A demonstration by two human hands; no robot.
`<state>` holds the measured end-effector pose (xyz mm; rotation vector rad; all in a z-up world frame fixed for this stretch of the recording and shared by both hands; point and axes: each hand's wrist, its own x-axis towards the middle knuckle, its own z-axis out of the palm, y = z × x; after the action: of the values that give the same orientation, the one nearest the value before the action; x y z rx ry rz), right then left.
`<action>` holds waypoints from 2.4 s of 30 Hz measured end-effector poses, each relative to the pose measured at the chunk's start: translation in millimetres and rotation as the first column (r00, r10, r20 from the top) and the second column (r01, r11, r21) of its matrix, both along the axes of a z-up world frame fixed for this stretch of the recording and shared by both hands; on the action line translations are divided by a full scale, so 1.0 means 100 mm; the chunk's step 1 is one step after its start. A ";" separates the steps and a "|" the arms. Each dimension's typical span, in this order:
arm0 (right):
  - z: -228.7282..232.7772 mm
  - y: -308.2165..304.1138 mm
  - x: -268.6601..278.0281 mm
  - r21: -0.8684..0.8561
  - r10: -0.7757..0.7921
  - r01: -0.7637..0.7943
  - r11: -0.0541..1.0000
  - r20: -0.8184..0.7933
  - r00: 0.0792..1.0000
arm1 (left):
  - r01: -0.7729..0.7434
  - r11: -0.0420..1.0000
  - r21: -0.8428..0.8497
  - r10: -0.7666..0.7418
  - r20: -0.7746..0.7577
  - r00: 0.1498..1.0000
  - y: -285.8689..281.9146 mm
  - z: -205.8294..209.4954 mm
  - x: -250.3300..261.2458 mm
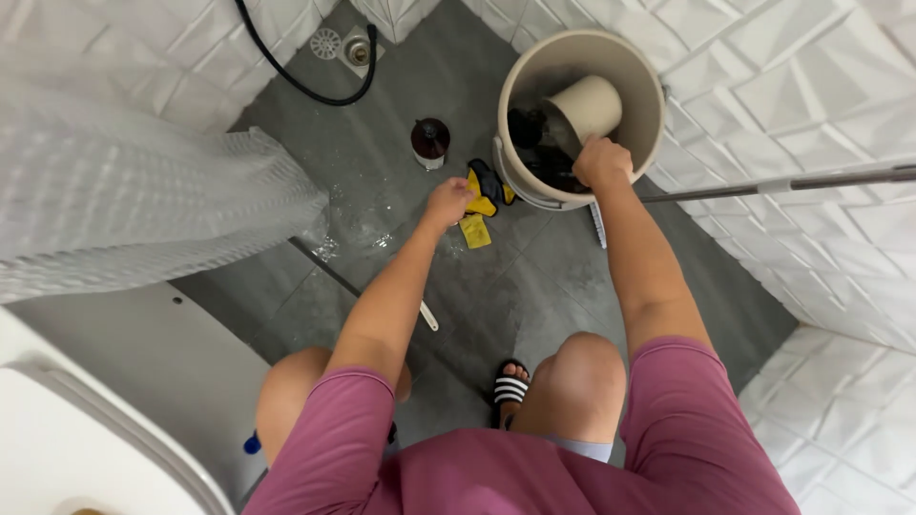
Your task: Disassembling, cleaning, and inspecting a handheld shower or bidet wand using tools and water.
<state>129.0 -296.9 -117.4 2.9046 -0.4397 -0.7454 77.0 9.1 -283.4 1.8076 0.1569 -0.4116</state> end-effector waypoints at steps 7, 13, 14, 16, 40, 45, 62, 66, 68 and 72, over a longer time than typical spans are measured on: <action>0.08 -0.55 -0.13 0.657 -0.354 0.120 0.744 0.236 0.905 | -0.085 0.996 0.013 0.083 0.095 0.992 0.03 -0.06 0.25; 0.75 -0.41 -0.57 0.855 -0.396 -0.061 0.514 0.300 0.868 | -0.270 0.936 -0.227 0.297 0.093 0.950 0.13 0.10 0.33; 0.99 -0.26 -0.64 0.786 -0.335 -0.177 0.592 0.440 0.834 | -0.348 0.901 -0.258 0.364 0.018 0.931 0.13 0.23 0.38; 1.09 0.02 -0.66 0.801 -0.328 -0.260 0.540 0.484 0.811 | -0.363 0.862 -0.354 0.389 0.003 0.921 -0.01 0.44 0.40; -0.87 3.77 -0.90 0.735 -0.480 -0.570 0.367 0.675 0.561 | -0.342 0.164 -0.925 0.304 -0.282 0.910 1.09 -1.54 -0.02; -0.96 3.81 -0.93 0.779 -0.491 -0.550 0.301 0.621 0.611 | -0.239 0.455 -0.858 0.375 -0.058 0.925 1.01 -1.70 -0.15; -0.19 2.72 -0.70 0.587 0.267 -0.637 0.499 0.595 0.758 | -0.599 0.798 0.071 0.552 0.312 0.773 0.91 -1.98 -0.17; 0.05 2.22 -0.85 0.493 0.457 -0.663 0.563 0.483 0.747 | -0.551 0.772 0.317 0.577 0.015 0.817 1.10 -1.40 -0.71; 0.35 2.20 -1.01 0.375 0.532 -0.520 0.767 0.081 0.843 | -0.365 0.800 0.476 0.420 -0.009 0.908 1.09 -1.01 -0.99; -0.10 2.16 -0.96 0.132 0.526 -0.510 0.850 -0.150 0.837 | -0.060 0.760 0.647 -0.062 0.164 0.984 0.84 -0.91 -1.14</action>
<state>33.1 -81.2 -127.4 2.7799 0.4038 -0.9298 -36.7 93.5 -374.0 2.5294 0.1902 -0.1968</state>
